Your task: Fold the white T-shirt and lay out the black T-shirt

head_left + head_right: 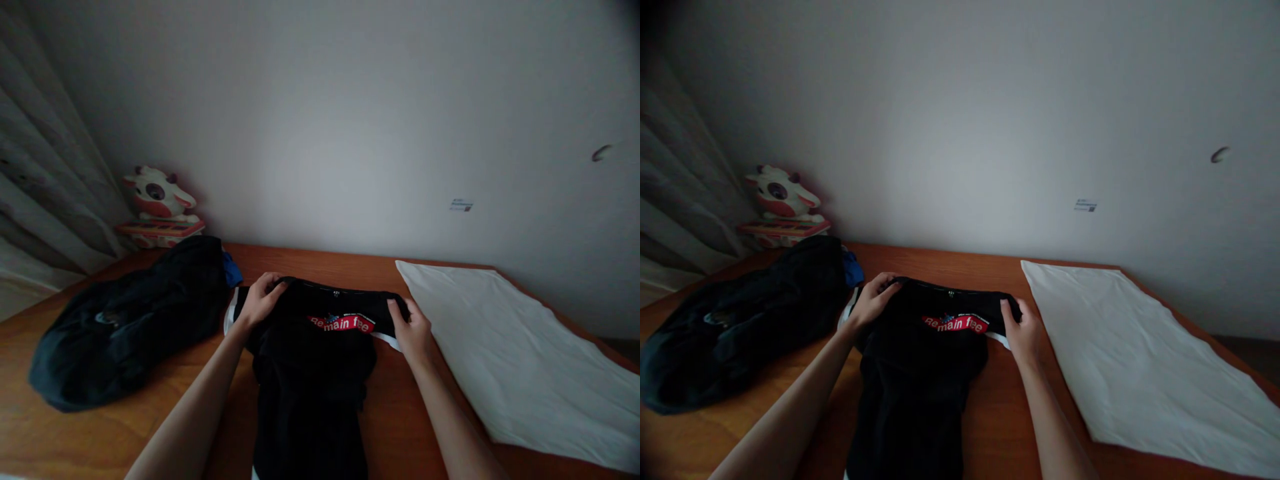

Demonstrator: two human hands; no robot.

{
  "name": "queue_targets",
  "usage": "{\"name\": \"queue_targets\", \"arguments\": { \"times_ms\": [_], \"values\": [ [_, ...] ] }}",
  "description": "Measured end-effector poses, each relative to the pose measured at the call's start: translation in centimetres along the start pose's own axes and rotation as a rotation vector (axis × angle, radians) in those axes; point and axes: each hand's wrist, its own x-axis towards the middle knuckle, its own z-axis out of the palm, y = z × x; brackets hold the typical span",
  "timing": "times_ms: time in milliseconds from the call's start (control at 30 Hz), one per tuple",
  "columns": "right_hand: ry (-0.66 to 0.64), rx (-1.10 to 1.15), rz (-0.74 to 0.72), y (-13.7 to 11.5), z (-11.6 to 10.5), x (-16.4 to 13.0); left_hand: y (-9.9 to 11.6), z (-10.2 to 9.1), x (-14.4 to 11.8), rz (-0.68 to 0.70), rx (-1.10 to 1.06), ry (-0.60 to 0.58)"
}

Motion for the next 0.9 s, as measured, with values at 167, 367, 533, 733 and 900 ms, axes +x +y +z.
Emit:
{"name": "queue_targets", "arguments": {
  "times_ms": [167, 367, 533, 733, 900],
  "values": [
    [-0.061, 0.021, -0.023, -1.8, 0.2, 2.8, 2.0, -1.2, 1.7, -0.047, 0.022, 0.001],
    [-0.236, -0.066, -0.072, -5.4, -0.2, 8.4, 5.1, -3.9, 5.1, 0.003, 0.428, -0.02],
    [-0.601, -0.14, -0.104, -6.1, -1.6, 10.1, 5.7, -5.8, 4.9, -0.107, 0.419, -0.292],
    [-0.769, -0.28, -0.079, -7.4, -5.1, 10.1, 6.9, -7.5, 3.6, -0.257, 0.332, -0.732],
    [-1.32, -0.281, 0.324, -9.1, -7.8, 9.0, 7.9, -8.2, 2.6, -0.376, 0.22, -1.062]
  ]
}}
